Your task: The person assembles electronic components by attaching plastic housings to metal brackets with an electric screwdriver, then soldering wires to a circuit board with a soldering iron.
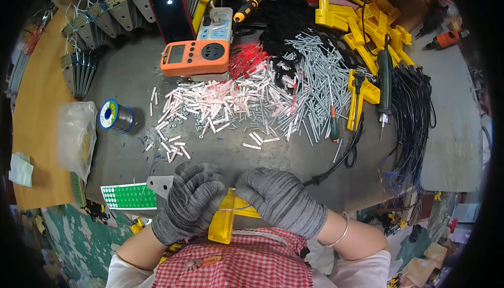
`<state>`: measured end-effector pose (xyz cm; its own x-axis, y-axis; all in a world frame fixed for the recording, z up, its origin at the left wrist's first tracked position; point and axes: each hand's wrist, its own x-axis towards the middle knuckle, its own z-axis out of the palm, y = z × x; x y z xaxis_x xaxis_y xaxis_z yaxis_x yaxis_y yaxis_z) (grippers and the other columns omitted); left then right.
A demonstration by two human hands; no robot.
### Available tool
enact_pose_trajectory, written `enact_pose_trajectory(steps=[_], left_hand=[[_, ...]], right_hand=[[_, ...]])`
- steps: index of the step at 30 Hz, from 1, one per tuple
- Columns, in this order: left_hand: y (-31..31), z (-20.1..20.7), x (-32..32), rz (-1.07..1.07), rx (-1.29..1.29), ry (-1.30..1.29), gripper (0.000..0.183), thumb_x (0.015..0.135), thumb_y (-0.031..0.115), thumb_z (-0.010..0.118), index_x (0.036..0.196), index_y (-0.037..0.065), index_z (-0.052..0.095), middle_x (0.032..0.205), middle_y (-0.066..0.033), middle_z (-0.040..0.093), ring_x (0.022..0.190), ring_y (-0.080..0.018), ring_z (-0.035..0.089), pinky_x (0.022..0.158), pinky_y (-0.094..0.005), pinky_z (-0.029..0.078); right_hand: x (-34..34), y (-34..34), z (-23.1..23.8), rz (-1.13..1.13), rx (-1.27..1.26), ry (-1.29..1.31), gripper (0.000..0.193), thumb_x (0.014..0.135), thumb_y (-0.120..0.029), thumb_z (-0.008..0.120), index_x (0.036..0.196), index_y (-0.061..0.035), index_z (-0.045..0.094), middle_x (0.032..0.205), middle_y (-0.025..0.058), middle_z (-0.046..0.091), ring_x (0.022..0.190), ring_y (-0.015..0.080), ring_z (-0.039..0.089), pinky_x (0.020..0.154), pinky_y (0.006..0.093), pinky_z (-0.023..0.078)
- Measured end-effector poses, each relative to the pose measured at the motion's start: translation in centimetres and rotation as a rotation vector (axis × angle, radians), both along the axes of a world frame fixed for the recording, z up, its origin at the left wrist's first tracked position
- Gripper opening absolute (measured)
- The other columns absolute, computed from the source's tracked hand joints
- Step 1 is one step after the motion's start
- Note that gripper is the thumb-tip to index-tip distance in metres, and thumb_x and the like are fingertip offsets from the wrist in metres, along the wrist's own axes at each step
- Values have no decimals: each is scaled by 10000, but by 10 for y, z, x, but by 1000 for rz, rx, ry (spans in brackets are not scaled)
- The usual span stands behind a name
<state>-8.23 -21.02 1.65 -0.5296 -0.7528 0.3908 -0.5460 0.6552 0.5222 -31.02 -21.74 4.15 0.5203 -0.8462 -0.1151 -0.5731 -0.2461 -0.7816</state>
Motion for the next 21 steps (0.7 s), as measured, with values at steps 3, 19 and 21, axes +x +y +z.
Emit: enact_pose_trajectory(steps=[3,19,21], left_hand=[[3,-1,4,33,21,39,238,732,66,730,939,63,612,944,-102,662,949,-330,644,864,-471,472],[-3,2,2,-12,35,-3,220,733,134,751,920,68,656,874,-97,637,901,-324,614,829,-470,461],[-4,1,0,-23,37,-16,213,737,131,743,923,70,657,867,-95,629,896,-329,610,819,-478,458]], right_hand=[[6,-3,27,1,119,98,219,934,-248,596,1019,-53,650,858,144,646,800,318,652,706,418,530],[-47,-4,2,237,-181,-75,201,827,-174,718,988,-59,683,967,122,666,925,293,660,809,388,554],[-31,1,5,205,-198,-93,192,823,-159,714,983,-58,687,953,126,658,910,299,656,800,389,554]])
